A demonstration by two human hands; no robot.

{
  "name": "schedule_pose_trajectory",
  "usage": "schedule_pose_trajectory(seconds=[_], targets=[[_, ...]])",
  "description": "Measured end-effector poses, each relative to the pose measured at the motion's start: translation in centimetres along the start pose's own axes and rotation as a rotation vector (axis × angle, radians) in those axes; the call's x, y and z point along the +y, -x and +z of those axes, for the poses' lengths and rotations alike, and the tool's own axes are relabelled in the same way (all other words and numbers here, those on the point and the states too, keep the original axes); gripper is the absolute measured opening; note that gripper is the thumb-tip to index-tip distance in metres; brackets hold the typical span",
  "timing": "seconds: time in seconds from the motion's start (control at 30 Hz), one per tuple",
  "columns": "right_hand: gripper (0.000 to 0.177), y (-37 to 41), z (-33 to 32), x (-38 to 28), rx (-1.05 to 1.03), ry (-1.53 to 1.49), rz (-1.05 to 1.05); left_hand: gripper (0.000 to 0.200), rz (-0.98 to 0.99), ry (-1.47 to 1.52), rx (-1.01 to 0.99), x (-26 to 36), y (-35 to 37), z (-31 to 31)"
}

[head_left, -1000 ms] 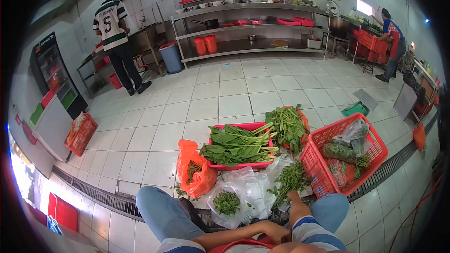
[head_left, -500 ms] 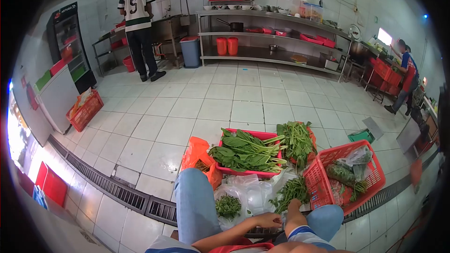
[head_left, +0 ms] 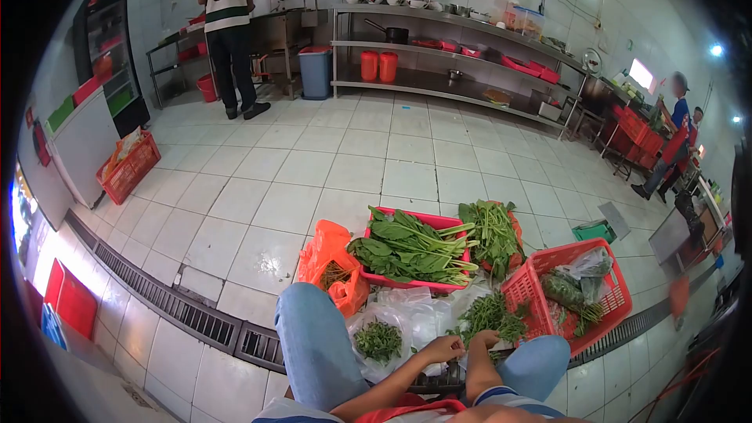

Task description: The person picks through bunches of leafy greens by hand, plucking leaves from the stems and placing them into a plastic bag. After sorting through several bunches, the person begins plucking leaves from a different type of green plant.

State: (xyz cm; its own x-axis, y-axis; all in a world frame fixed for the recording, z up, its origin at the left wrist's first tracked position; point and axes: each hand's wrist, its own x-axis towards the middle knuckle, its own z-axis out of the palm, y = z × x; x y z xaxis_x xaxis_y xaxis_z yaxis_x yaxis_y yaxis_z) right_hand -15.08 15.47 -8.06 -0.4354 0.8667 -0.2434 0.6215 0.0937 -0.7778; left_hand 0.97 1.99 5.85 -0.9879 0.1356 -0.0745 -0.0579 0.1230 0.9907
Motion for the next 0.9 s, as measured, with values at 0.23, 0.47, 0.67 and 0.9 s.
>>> schedule_pose_trajectory(seconds=[0.23, 0.47, 0.67, 0.9], targets=[[0.04, 4.8, -1.9, -4.2, -0.036, -0.205, -0.325, 0.017, 0.037, 0.015, 0.148, -0.8, 0.4, -1.6], [0.029, 9.7, 2.1, -10.0, -0.635, -0.636, -0.723, 0.01, 0.155, 0.219, 0.631, 4.8, 0.2, -5.2], [0.026, 23.2, -14.8, -19.0, -1.432, -0.718, -0.088, 0.019, 0.336, 0.29, 0.841, 12.0, 0.0, -7.3], [0.02, 25.9, -16.6, -13.1, -1.144, -0.595, -1.023, 0.021, 0.236, 0.438, 0.755, 12.4, 2.4, -8.5]])
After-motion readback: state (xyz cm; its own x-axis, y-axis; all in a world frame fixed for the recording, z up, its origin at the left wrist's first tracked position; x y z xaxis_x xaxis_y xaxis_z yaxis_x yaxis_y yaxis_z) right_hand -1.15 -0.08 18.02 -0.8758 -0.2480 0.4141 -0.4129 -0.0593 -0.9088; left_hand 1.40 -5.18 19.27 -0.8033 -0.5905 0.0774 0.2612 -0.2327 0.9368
